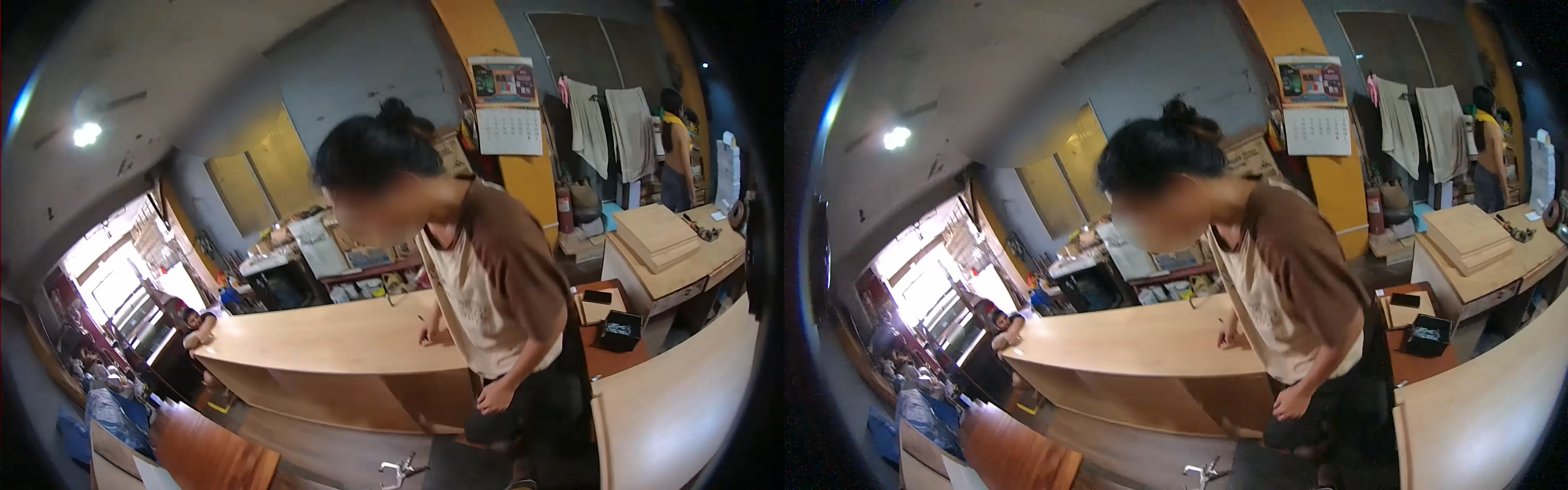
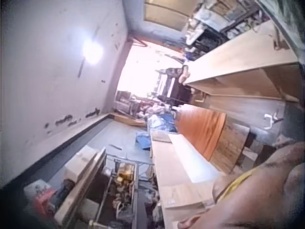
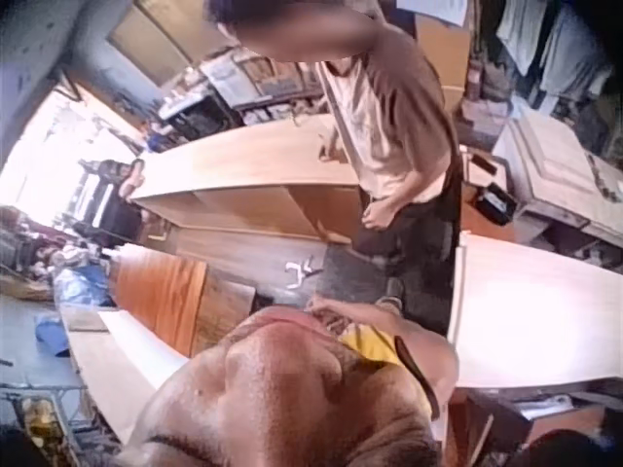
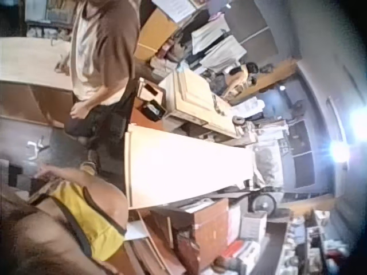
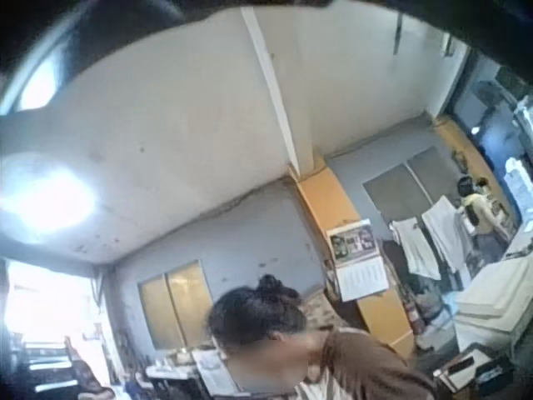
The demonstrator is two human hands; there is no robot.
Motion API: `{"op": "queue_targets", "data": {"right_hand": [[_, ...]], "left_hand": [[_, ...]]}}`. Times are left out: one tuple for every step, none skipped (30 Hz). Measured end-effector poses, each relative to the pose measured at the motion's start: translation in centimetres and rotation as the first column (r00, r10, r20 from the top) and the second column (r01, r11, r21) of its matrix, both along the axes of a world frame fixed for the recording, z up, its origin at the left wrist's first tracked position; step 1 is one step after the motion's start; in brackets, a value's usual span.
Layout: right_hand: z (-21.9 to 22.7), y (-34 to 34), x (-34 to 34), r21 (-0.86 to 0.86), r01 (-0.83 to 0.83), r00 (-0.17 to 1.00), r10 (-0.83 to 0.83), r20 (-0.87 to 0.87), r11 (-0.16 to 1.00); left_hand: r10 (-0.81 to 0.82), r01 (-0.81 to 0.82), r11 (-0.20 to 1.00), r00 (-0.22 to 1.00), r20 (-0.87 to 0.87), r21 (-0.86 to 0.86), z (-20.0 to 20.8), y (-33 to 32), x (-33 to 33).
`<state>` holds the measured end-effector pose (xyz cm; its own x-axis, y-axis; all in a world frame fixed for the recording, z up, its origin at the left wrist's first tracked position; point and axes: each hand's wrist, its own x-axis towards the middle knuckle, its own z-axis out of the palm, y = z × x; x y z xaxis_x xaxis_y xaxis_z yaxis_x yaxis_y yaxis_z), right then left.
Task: Assemble a wooden shelving unit or cabinet using clamps and a power drill.
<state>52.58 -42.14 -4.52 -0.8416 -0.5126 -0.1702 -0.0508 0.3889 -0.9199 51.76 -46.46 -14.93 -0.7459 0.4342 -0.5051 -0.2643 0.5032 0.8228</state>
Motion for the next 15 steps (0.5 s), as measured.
{"op": "queue_targets", "data": {"right_hand": [[0.6, 0.4, 0.0, 0.008, -0.014, 1.0, 0.014, -0.016, 1.0], [0.7, -0.4, 0.2, 0.013, -0.027, 0.999, 0.028, -0.031, 1.0], [1.0, -0.4, 0.2, 0.025, -0.04, 0.998, 0.041, -0.048, 0.999], [1.1, -0.6, 0.1, 0.031, -0.054, 0.997, 0.056, -0.054, 0.998], [0.9, -0.8, -0.1, 0.045, -0.061, 0.997, 0.063, -0.048, 0.997], [0.6, -0.9, 0.0, 0.057, -0.067, 0.997, 0.069, -0.033, 0.996], [0.1, -1.3, 0.7, 0.065, -0.067, 0.998, 0.068, -0.008, 0.996], [-0.3, -0.8, 0.6, 0.086, -0.073, 0.997, 0.073, 0.003, 0.994], [-0.5, -0.5, 0.8, 0.1, -0.076, 0.997, 0.074, 0.019, 0.992], [-0.9, -0.2, 1.3, 0.115, -0.084, 0.996, 0.08, 0.033, 0.99], [0.6, 1.1, 1.0, 0.076, 0.048, 0.998, -0.051, 0.04, 0.996], [-1.3, 0.4, 2.4, 0.145, -0.116, 0.992, 0.108, 0.064, 0.983], [-2.4, 0.6, 2.7, 0.166, -0.166, 0.985, 0.153, 0.084, 0.972], [-3.4, 0.7, 3.1, 0.182, -0.206, 0.976, 0.19, 0.106, 0.961], [-4.7, 1.1, 3.4, 0.199, -0.248, 0.965, 0.225, 0.134, 0.948]], "left_hand": [[0.007, -0.007, 1.0, 1.0, -0.008, 0.013, 0.2, 0.6, -0.2], [0.028, -0.027, 1.0, 0.999, -0.019, 0.012, 0.6, -0.2, -0.2], [0.054, -0.054, 0.998, 0.998, -0.022, 0.021, 1.2, -0.4, -0.2], [0.072, -0.072, 0.997, 0.997, -0.023, 0.02, 1.5, -0.7, -0.1], [0.102, -0.102, 0.994, 0.994, -0.022, 0.028, 1.7, -0.9, -0.5], [0.123, -0.122, 0.992, 0.992, -0.021, 0.037, 1.8, -0.9, -0.6], [0.131, -0.13, 0.991, 0.991, -0.014, 0.033, 1.7, -1.5, 0.1], [0.134, -0.133, 0.99, 0.991, -0.019, 0.042, 1.7, -1.3, 0.0], [0.136, -0.135, 0.99, 0.991, -0.015, 0.048, 1.5, -1.4, 0.8], [0.143, -0.142, 0.988, 0.99, -0.014, 0.058, 1.2, -1.6, 1.8], [-0.009, 0.009, 1.0, 1.0, -0.015, 0.001, 1.7, -1.4, 1.3], [0.148, -0.147, 0.987, 0.989, -0.008, 0.071, 0.3, -1.6, 3.8], [0.174, -0.173, 0.981, 0.985, -0.002, 0.088, -0.4, -1.5, 5.0], [0.197, -0.196, 0.975, 0.98, 0.002, 0.103, -1.1, -1.4, 6.0], [0.201, -0.201, 0.973, 0.979, 0.013, 0.11, -2.0, -1.3, 7.0]]}}
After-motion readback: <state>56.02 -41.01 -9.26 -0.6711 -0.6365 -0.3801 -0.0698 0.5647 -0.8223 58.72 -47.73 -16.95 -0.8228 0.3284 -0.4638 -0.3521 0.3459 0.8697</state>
